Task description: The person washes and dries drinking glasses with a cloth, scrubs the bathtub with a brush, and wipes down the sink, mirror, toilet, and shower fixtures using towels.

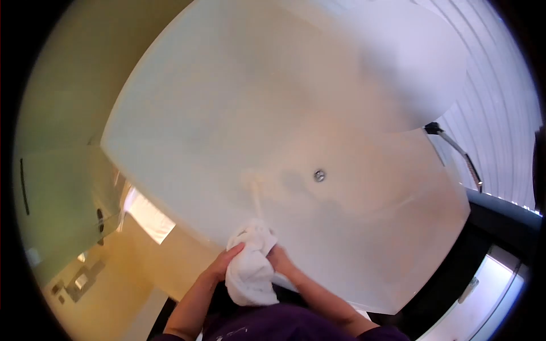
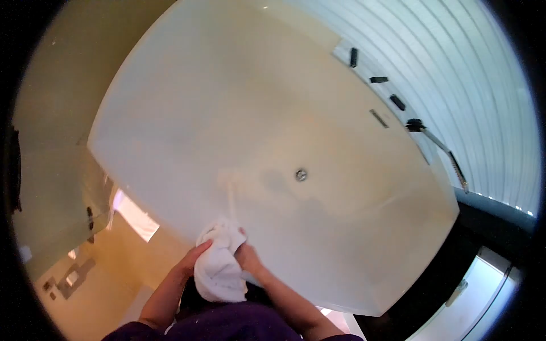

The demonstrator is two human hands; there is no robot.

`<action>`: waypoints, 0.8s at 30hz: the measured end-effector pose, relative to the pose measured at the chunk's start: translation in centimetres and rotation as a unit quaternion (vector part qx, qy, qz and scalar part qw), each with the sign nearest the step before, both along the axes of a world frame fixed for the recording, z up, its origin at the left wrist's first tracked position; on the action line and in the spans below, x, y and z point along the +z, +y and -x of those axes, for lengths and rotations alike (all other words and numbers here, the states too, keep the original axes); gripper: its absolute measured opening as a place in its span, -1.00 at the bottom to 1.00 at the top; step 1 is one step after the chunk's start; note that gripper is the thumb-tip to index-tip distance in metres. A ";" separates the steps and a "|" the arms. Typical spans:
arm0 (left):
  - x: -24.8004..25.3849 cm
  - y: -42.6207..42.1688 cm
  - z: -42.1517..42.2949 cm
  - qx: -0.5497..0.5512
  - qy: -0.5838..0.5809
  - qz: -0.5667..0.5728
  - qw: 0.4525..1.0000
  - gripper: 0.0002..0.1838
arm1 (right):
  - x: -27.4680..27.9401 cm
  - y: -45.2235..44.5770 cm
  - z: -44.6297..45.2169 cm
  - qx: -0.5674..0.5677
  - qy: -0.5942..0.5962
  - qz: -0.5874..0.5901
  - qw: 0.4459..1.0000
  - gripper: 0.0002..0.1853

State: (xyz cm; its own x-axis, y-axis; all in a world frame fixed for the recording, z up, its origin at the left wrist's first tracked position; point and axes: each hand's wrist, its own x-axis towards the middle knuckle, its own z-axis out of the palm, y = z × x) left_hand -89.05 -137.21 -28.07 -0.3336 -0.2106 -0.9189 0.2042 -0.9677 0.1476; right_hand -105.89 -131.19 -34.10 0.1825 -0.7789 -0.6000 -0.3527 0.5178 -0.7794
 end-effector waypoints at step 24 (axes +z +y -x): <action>-4.0 -10.4 2.8 -0.129 0.207 0.147 0.959 -0.50 | 1.6 -34.9 35.6 -0.106 0.477 0.239 0.839 -0.55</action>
State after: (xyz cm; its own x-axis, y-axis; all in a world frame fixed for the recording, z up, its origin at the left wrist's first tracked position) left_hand -91.88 -147.65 -32.08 -0.7322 -0.3024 -0.6103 0.0642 -0.9227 0.3801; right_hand -141.51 -166.08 -32.54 -0.3761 -0.9266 -0.0045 -0.8740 0.3564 -0.3304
